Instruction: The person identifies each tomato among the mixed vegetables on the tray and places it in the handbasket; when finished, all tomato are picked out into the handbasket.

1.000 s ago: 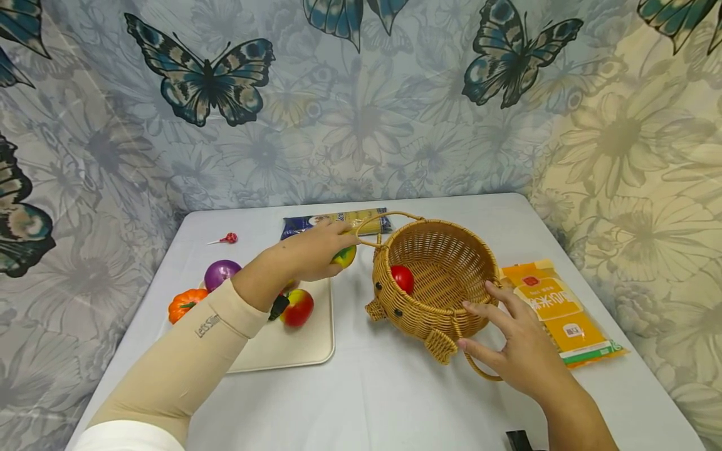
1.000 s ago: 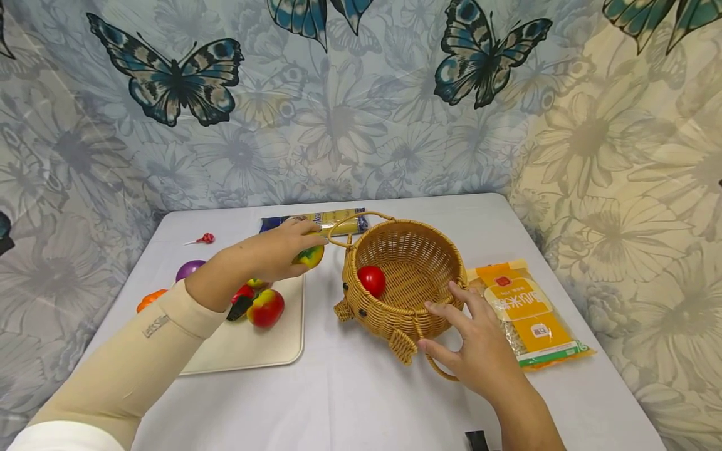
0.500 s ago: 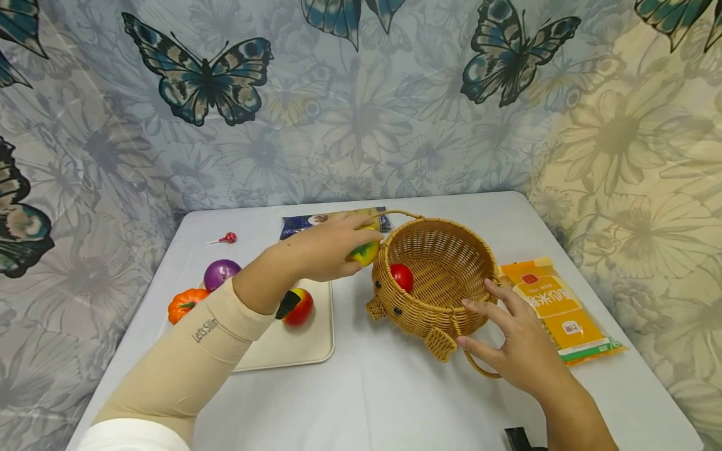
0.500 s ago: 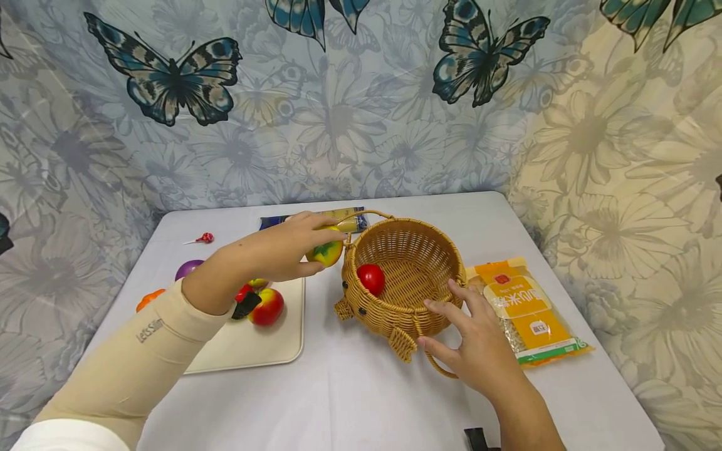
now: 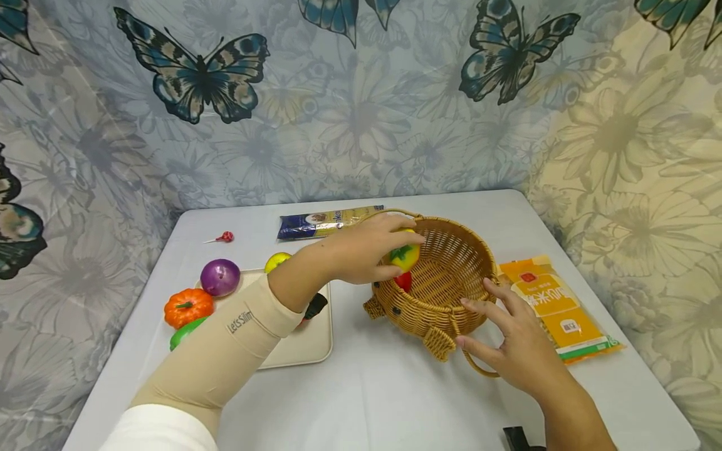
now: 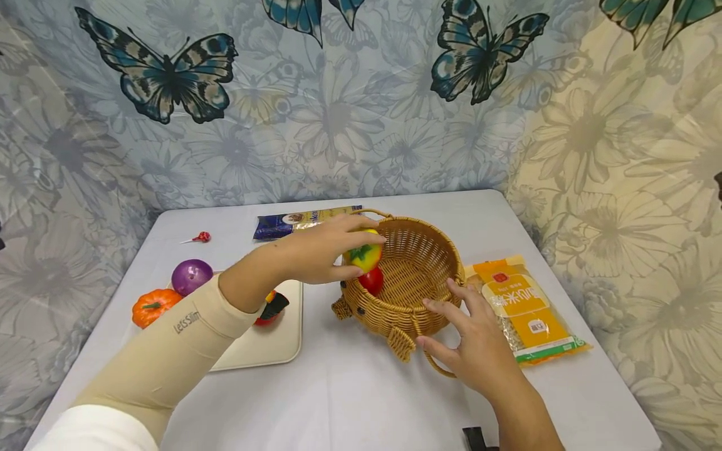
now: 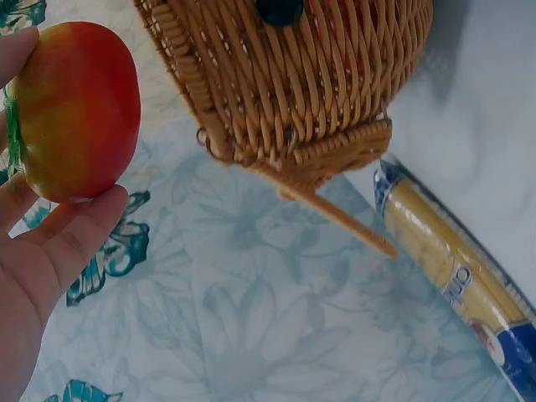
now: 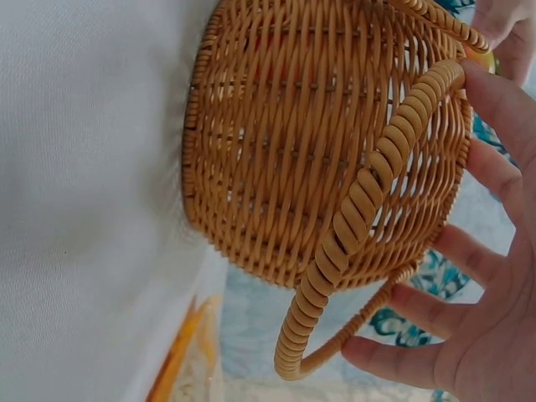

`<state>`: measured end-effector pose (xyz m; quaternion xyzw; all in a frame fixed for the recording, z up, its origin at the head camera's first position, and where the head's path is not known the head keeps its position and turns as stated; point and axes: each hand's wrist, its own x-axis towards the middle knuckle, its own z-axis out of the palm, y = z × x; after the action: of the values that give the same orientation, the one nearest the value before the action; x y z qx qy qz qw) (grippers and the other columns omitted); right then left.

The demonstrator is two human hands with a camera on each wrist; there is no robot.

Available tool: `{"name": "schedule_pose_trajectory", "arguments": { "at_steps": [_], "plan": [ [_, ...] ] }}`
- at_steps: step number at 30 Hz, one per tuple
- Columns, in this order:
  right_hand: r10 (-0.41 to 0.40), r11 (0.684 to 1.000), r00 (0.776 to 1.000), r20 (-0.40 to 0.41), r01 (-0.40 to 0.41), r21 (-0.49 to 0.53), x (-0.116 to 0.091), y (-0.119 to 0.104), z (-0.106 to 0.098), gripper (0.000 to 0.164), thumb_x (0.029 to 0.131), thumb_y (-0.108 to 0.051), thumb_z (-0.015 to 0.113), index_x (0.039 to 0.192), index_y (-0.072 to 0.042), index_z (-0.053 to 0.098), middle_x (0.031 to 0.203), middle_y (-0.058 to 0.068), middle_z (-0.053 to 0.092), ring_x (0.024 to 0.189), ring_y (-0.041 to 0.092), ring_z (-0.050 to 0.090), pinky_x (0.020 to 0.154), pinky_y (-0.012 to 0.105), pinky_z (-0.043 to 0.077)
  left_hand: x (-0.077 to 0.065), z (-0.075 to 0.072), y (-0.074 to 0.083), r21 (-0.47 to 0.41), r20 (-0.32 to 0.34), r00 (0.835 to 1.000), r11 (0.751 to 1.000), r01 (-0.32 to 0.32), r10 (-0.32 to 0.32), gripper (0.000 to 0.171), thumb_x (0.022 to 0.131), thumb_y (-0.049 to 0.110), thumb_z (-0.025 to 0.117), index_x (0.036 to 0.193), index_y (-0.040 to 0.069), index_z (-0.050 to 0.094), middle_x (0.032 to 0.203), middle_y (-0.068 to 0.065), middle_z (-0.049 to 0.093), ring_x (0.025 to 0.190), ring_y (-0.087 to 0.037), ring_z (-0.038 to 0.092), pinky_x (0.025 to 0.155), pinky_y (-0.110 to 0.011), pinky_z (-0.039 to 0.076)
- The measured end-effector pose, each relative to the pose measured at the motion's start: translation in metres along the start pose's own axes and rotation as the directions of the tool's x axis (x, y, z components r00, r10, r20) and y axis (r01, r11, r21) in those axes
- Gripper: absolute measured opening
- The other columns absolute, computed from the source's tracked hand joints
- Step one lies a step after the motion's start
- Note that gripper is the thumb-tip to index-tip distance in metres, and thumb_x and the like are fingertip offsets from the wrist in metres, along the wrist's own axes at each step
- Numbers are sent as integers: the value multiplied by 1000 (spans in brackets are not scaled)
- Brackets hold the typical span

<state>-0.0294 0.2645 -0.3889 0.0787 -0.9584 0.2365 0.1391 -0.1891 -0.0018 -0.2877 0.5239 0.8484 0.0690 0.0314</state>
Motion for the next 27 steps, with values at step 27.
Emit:
{"name": "schedule_pose_trajectory", "arguments": {
  "at_steps": [27],
  "plan": [
    [-13, 1000, 1000, 0, 13, -12, -2, -2, -1, 57, 70, -44, 82, 122, -32, 63, 150, 11, 35, 130, 50, 33, 88, 72, 35, 36, 42, 10, -32, 136, 991, 999, -3, 7, 61, 93, 42, 56, 147, 38, 28, 155, 4, 25, 141, -17, 24, 109, -37, 37]
  ]
}}
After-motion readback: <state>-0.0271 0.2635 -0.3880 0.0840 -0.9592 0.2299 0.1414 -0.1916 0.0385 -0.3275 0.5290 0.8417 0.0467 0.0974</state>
